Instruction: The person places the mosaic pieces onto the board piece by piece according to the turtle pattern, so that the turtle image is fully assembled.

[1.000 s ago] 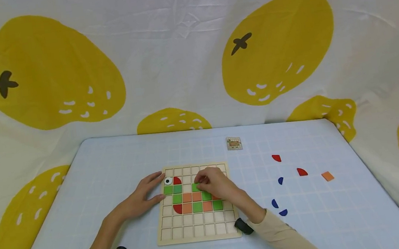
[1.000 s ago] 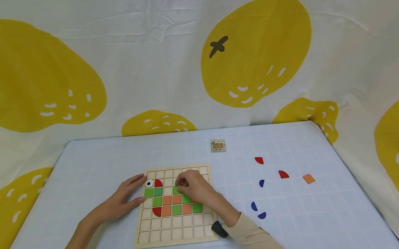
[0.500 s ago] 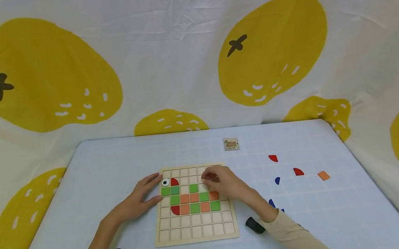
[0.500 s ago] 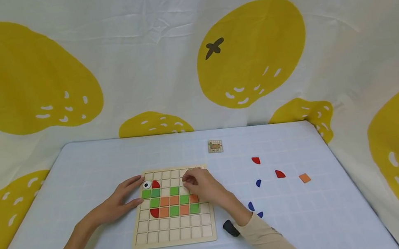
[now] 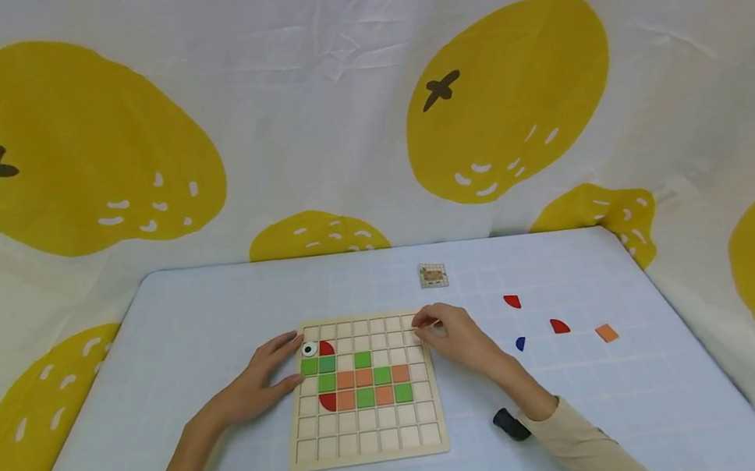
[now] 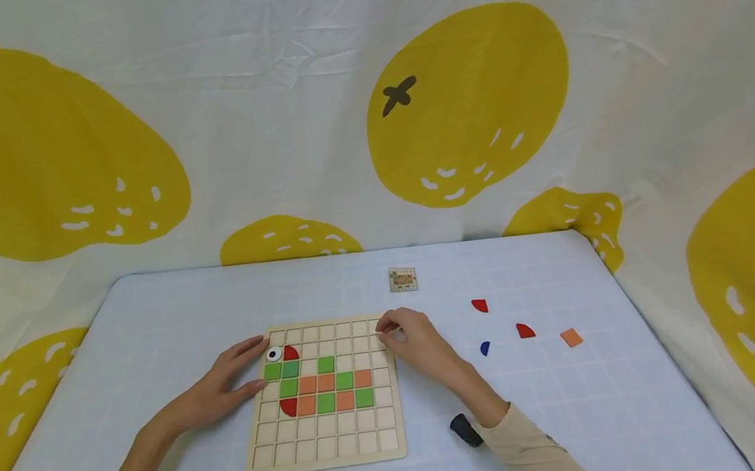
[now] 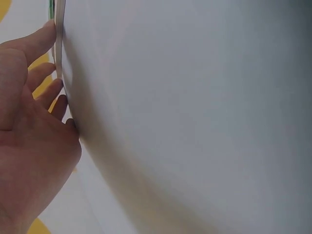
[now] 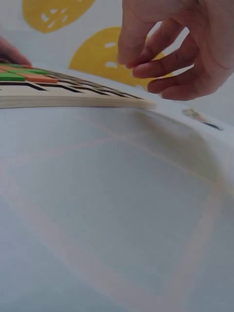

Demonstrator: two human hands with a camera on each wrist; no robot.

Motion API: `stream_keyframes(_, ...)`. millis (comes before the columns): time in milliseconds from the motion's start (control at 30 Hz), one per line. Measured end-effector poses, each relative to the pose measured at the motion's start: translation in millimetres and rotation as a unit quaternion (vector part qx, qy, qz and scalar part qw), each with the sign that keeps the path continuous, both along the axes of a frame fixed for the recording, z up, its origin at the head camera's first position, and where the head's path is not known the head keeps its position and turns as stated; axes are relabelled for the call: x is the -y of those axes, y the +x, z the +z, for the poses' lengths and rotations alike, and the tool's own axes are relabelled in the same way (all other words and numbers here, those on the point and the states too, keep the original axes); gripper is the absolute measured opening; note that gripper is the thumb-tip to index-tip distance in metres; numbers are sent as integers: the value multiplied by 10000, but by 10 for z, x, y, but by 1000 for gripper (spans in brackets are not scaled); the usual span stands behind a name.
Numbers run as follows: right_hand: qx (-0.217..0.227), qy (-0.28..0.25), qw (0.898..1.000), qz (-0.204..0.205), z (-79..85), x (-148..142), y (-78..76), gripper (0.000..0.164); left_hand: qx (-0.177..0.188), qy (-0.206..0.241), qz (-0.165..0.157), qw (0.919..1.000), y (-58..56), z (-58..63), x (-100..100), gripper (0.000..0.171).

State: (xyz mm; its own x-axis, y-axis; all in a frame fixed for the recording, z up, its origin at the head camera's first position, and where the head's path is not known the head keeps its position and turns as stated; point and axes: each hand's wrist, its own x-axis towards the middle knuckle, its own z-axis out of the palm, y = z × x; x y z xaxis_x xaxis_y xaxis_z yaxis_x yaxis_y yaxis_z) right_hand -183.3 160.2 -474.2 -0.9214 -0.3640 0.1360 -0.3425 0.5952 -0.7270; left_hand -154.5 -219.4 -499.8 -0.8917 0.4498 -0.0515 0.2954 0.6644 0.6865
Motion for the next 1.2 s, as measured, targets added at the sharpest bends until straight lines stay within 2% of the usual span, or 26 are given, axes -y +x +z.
stream_keyframes(433,-140,200,9960,-860,-16,-523,37,14,-90,-23,111,9999,-1,-7,-7,71)
stream_keyframes(700,-130,399,9915,-1233,-4,-889,98,17,-196,29,85,9998,-14,5,-15,69)
stream_keyframes(900,-322,408,9888,-1402,24,-1161,148,18,-282,3,31,9996,-22,11,-22,69)
stream_keyframes(1200,-338,547,9805,-1855,13,-1482,218,24,-205,-6,43,9998,-12,44,-29,70)
